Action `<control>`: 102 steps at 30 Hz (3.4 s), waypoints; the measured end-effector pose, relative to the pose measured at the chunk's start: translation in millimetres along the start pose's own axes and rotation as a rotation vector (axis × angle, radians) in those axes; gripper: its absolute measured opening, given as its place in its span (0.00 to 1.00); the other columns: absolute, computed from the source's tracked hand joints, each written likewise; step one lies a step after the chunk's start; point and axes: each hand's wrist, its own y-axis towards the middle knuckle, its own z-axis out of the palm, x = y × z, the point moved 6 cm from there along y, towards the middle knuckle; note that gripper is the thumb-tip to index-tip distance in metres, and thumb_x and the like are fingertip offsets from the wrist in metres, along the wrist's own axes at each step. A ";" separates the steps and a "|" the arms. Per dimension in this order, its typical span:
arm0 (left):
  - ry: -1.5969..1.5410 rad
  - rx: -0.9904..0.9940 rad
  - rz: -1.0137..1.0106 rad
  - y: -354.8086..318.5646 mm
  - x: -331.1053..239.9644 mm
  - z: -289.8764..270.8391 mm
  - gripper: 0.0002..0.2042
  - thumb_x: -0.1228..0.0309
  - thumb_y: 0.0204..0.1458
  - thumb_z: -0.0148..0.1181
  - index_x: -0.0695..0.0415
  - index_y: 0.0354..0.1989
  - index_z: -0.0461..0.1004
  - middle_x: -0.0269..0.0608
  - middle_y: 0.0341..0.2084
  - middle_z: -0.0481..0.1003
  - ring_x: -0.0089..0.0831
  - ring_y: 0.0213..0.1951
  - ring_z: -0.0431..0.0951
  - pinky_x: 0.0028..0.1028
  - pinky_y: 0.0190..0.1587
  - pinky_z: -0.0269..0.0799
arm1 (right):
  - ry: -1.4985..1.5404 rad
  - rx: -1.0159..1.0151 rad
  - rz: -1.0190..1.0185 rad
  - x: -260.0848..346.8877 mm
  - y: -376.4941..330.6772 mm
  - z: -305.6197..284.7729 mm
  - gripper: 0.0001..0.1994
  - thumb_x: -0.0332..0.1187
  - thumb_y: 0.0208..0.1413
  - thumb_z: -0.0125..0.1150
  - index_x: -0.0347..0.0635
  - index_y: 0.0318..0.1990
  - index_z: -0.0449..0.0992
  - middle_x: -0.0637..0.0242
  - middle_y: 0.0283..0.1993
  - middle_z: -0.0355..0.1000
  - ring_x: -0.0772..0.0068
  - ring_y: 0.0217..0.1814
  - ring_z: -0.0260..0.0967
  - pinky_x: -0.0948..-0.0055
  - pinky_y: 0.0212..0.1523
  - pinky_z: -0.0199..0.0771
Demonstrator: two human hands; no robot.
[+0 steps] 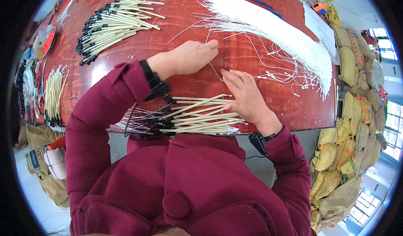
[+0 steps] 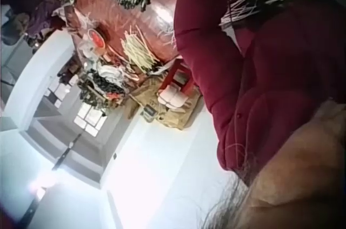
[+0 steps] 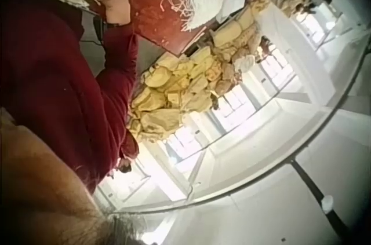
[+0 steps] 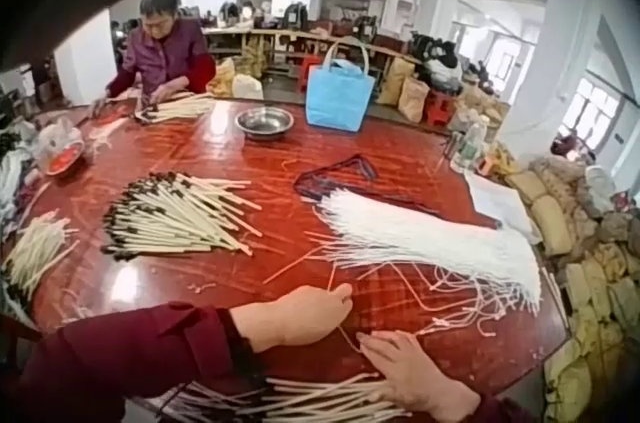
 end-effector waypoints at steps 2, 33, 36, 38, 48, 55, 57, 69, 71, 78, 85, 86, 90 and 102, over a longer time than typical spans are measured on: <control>-0.015 0.048 -0.024 -13.3 -2.1 -1.6 0.08 0.74 0.56 0.56 0.62 0.42 0.71 0.50 0.45 0.72 0.49 0.42 0.80 0.42 0.40 0.77 | 0.014 -0.009 0.016 -3.6 -2.2 2.1 0.49 0.73 0.64 0.29 0.30 0.64 0.69 0.54 0.72 0.63 0.48 0.70 0.58 0.51 0.70 0.55; -1.099 -0.330 -0.731 -148.6 73.9 -22.4 0.11 0.67 0.64 0.60 0.54 0.28 0.73 0.25 0.17 0.68 0.15 0.15 0.63 0.18 0.16 0.50 | -0.048 -0.166 0.071 -41.6 -6.3 -1.8 0.29 0.56 0.61 0.58 0.48 0.63 0.76 0.59 0.71 0.64 0.52 0.67 0.60 0.51 0.68 0.58; -1.226 -0.386 -0.794 -168.7 82.0 -9.1 0.10 0.66 0.64 0.60 0.52 0.29 0.72 0.25 0.17 0.67 0.14 0.15 0.63 0.18 0.15 0.50 | 0.051 -0.159 0.091 -38.6 -8.1 -2.9 0.28 0.56 0.61 0.59 0.52 0.63 0.76 0.61 0.72 0.63 0.53 0.68 0.58 0.50 0.69 0.55; -1.289 -0.407 -0.833 -178.0 91.7 -3.6 0.09 0.66 0.64 0.60 0.51 0.30 0.72 0.24 0.17 0.67 0.14 0.15 0.63 0.18 0.15 0.50 | 0.036 -0.173 0.092 -39.2 -7.8 -0.1 0.28 0.56 0.61 0.59 0.53 0.63 0.76 0.61 0.72 0.63 0.53 0.68 0.58 0.50 0.69 0.55; -1.207 -0.471 -0.954 -214.3 107.2 0.0 0.09 0.67 0.62 0.63 0.53 0.29 0.74 0.27 0.18 0.69 0.14 0.15 0.64 0.18 0.16 0.53 | 0.005 -0.233 0.029 -41.9 -6.7 1.9 0.25 0.56 0.61 0.58 0.53 0.59 0.79 0.62 0.71 0.65 0.55 0.67 0.59 0.51 0.66 0.58; -0.630 -0.419 -0.849 -238.9 113.3 7.9 0.09 0.72 0.57 0.64 0.59 0.26 0.75 0.32 0.16 0.72 0.17 0.17 0.66 0.23 0.20 0.59 | 0.018 -0.227 0.049 -41.3 -8.3 1.3 0.26 0.57 0.63 0.56 0.53 0.60 0.79 0.62 0.71 0.64 0.55 0.68 0.58 0.51 0.67 0.56; -0.399 -0.445 -0.783 -239.7 103.4 5.0 0.09 0.74 0.55 0.65 0.63 0.25 0.75 0.34 0.16 0.73 0.19 0.19 0.68 0.26 0.22 0.62 | 0.020 -0.222 0.053 -41.8 -8.0 2.3 0.26 0.57 0.63 0.56 0.53 0.60 0.79 0.62 0.71 0.64 0.55 0.68 0.58 0.52 0.68 0.56; -0.396 -0.354 -0.824 -233.2 103.8 0.3 0.08 0.74 0.51 0.65 0.65 0.24 0.74 0.36 0.16 0.73 0.21 0.22 0.70 0.27 0.26 0.67 | 0.046 -0.218 0.068 -41.8 -7.0 2.3 0.29 0.62 0.63 0.52 0.55 0.62 0.78 0.63 0.72 0.63 0.55 0.69 0.57 0.50 0.69 0.54; -0.405 -0.357 -0.835 -237.0 102.4 -2.5 0.09 0.74 0.51 0.65 0.65 0.24 0.75 0.37 0.16 0.73 0.21 0.22 0.71 0.28 0.26 0.67 | 0.044 -0.226 0.070 -38.8 -4.5 1.2 0.26 0.56 0.62 0.58 0.53 0.60 0.79 0.61 0.71 0.65 0.53 0.68 0.59 0.51 0.68 0.56; -0.394 -0.252 -0.826 -231.8 75.2 -9.0 0.13 0.65 0.53 0.63 0.64 0.28 0.79 0.54 0.19 0.77 0.46 0.24 0.80 0.42 0.27 0.72 | 0.004 -0.178 -0.017 -29.2 1.1 -8.5 0.25 0.41 0.56 0.64 0.49 0.61 0.78 0.58 0.71 0.65 0.53 0.66 0.62 0.53 0.66 0.59; -0.310 -0.337 -0.838 -232.2 78.3 -36.9 0.10 0.66 0.50 0.68 0.61 0.28 0.78 0.47 0.21 0.79 0.42 0.25 0.80 0.38 0.29 0.73 | -0.007 -0.073 0.067 -29.5 3.0 -12.6 0.28 0.54 0.65 0.51 0.45 0.63 0.76 0.59 0.73 0.63 0.52 0.68 0.58 0.55 0.69 0.54; -0.321 -0.353 -0.868 -233.9 81.7 -41.6 0.11 0.65 0.49 0.69 0.61 0.27 0.78 0.47 0.21 0.79 0.43 0.25 0.80 0.39 0.30 0.73 | 0.004 -0.066 0.074 -31.3 5.9 -13.5 0.28 0.54 0.66 0.50 0.44 0.63 0.76 0.59 0.73 0.63 0.52 0.69 0.58 0.55 0.70 0.54; -0.028 -0.473 -0.813 -223.0 104.5 -70.7 0.11 0.66 0.50 0.68 0.61 0.33 0.76 0.47 0.28 0.79 0.46 0.32 0.81 0.41 0.34 0.75 | 0.007 -0.068 0.084 -31.8 3.7 -10.5 0.29 0.56 0.68 0.47 0.44 0.63 0.76 0.59 0.73 0.62 0.52 0.69 0.58 0.55 0.71 0.53; 0.507 -0.324 -0.618 -213.0 142.7 -61.5 0.07 0.73 0.54 0.55 0.57 0.39 0.76 0.44 0.40 0.76 0.41 0.46 0.79 0.39 0.46 0.77 | 0.027 -0.092 0.127 -27.7 5.7 -7.6 0.30 0.58 0.66 0.52 0.45 0.61 0.77 0.58 0.71 0.64 0.53 0.68 0.58 0.55 0.70 0.54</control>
